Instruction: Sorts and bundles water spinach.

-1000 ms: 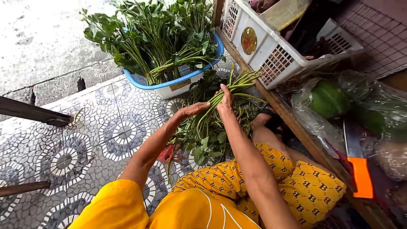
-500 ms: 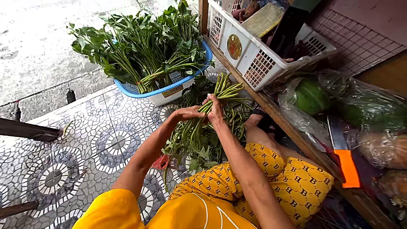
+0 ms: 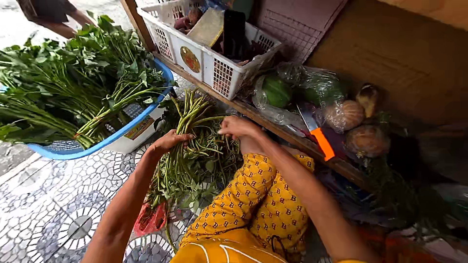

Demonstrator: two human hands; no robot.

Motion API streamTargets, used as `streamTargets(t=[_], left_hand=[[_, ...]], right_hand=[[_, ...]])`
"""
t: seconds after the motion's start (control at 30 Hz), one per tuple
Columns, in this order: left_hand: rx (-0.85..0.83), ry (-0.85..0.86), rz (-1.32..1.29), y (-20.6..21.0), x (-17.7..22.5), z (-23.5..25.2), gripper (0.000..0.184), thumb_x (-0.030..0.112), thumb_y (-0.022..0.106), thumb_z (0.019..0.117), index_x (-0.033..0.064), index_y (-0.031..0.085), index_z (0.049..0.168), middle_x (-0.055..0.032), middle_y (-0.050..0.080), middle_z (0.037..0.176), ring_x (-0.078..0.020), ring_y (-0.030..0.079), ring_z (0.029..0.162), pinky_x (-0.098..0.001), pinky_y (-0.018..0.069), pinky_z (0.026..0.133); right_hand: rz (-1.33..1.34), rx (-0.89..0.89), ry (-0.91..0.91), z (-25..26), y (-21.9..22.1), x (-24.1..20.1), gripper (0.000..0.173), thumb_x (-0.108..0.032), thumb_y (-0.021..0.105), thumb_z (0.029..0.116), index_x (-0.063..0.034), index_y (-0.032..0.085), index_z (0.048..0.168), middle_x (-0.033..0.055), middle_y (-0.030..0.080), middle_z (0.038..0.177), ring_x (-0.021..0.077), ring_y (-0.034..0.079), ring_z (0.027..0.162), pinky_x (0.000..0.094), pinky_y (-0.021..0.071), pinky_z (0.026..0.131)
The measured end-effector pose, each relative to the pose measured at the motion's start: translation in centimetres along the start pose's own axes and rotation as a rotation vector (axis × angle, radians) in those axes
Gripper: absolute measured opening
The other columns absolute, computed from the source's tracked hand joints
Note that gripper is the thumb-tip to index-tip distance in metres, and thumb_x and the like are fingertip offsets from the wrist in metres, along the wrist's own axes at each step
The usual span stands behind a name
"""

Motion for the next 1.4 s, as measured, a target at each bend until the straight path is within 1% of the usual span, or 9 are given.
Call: streamTargets(t=[0.13, 0.3, 0.43, 0.57, 0.77, 0.97, 1.03, 1.2, 1.4], left_hand=[[0.038, -0.084, -0.019, -0.9, -1.1, -0.3, 0.012, 0.012, 0.056, 0.1032, 0.0075, 0.06, 0.093, 0.0033, 0.056, 0.062, -0.0073, 0.058, 0.053, -0.0227, 0.0538, 0.055], [-0.017, -0.098, -0.052, -0.5, -2.7, 1.0, 0.006, 0.011, 0.059, 0.1004, 0.0059, 0.059, 0.098, 0.0026, 0.055, 0.061, -0.007, 0.057, 0.051, -0.0229, 0.0532, 0.053], [-0.003, -0.096, -0.085, -0.4, -4.0, 1.8, 0.007, 0.013, 0.06, 0.1004, 0.0063, 0.06, 0.103, 0.0023, 0.055, 0.063, -0.0072, 0.057, 0.052, -0.023, 0.0541, 0.054], [0.021, -0.087, -0.119, -1.2, -3.7, 1.5, 0.009, 0.011, 0.06, 0.1003, 0.0052, 0.058, 0.107, 0.0014, 0.055, 0.064, -0.0077, 0.057, 0.052, -0.023, 0.0539, 0.053], [0.075, -0.057, -0.14, -3.1, -2.6, 0.7, 0.006, 0.01, 0.054, 0.1022, 0.0068, 0.058, 0.102, 0.0023, 0.058, 0.063, -0.0081, 0.059, 0.053, -0.0247, 0.0553, 0.056], [0.145, -0.037, -0.11, -3.3, -2.6, -0.8, 0.004, 0.012, 0.059, 0.0981, 0.0093, 0.061, 0.099, 0.0026, 0.059, 0.064, -0.0067, 0.058, 0.053, -0.0231, 0.0535, 0.054], [0.21, -0.027, -0.108, -3.0, -2.7, -1.7, 0.004, 0.013, 0.061, 0.0976, 0.0109, 0.061, 0.101, 0.0035, 0.058, 0.065, -0.0057, 0.056, 0.052, -0.0216, 0.0515, 0.052], [0.435, -0.006, -0.301, -6.3, -3.9, -2.8, 0.004, 0.013, 0.062, 0.0979, 0.01, 0.06, 0.1, 0.0013, 0.06, 0.065, -0.008, 0.058, 0.052, -0.0239, 0.0535, 0.053], [0.318, -0.006, -0.207, -3.7, -3.7, -2.4, 0.009, 0.01, 0.062, 0.096, 0.009, 0.06, 0.105, 0.0016, 0.061, 0.069, -0.0072, 0.059, 0.057, -0.0237, 0.0542, 0.057]], right_hand=[[-0.302, 0.515, 0.49, -10.0, -10.5, 11.9, 0.038, -0.02, 0.053, 0.1065, 0.0111, 0.059, 0.128, 0.0394, 0.062, 0.122, 0.0585, 0.059, 0.117, 0.0757, 0.0432, 0.095], [-0.205, 0.619, 0.691, -14.5, -9.5, 23.9, 0.052, -0.022, 0.064, 0.1013, 0.0124, 0.052, 0.139, 0.039, 0.051, 0.141, 0.0529, 0.046, 0.136, 0.0676, 0.0331, 0.113], [-0.053, 0.809, 0.641, -16.0, -8.5, 25.3, 0.039, -0.019, 0.06, 0.1033, 0.0077, 0.06, 0.132, 0.0356, 0.054, 0.139, 0.0504, 0.048, 0.135, 0.0651, 0.035, 0.112], [-0.221, 1.083, 0.407, -18.9, -9.1, 16.9, 0.04, -0.028, 0.045, 0.1092, 0.0021, 0.066, 0.126, 0.0337, 0.059, 0.132, 0.053, 0.056, 0.124, 0.0721, 0.0394, 0.1], [-0.344, 0.753, 0.117, -12.3, -4.9, 3.5, 0.038, -0.025, 0.046, 0.111, 0.0099, 0.056, 0.122, 0.0354, 0.065, 0.091, 0.0569, 0.066, 0.084, 0.071, 0.0504, 0.073], [-0.285, -0.048, 0.266, 1.8, 4.8, 0.4, 0.051, -0.039, 0.047, 0.1092, 0.0069, 0.062, 0.124, 0.0298, 0.066, 0.119, 0.0455, 0.065, 0.113, 0.0648, 0.0483, 0.095], [-0.216, -0.12, 0.278, 3.8, 6.8, 0.4, 0.058, -0.048, 0.048, 0.1077, 0.0068, 0.063, 0.121, 0.0274, 0.066, 0.115, 0.0403, 0.066, 0.106, 0.0597, 0.0496, 0.092], [-0.146, 0.04, 0.361, 3.6, 6.3, 1.6, 0.068, -0.049, 0.053, 0.1054, 0.0054, 0.047, 0.146, 0.0293, 0.06, 0.135, 0.0449, 0.056, 0.13, 0.0637, 0.042, 0.107], [-0.193, -0.227, 0.271, 5.2, 8.7, 0.6, 0.069, -0.059, 0.06, 0.0986, 0.0049, 0.064, 0.124, 0.0253, 0.064, 0.121, 0.0361, 0.063, 0.111, 0.0559, 0.047, 0.099]])
Point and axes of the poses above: each hand's wrist, its own z-axis towards the middle knuckle, its own y-axis out of the palm, x = y × z, the point moved 5 cm from there along z, towards the middle knuckle
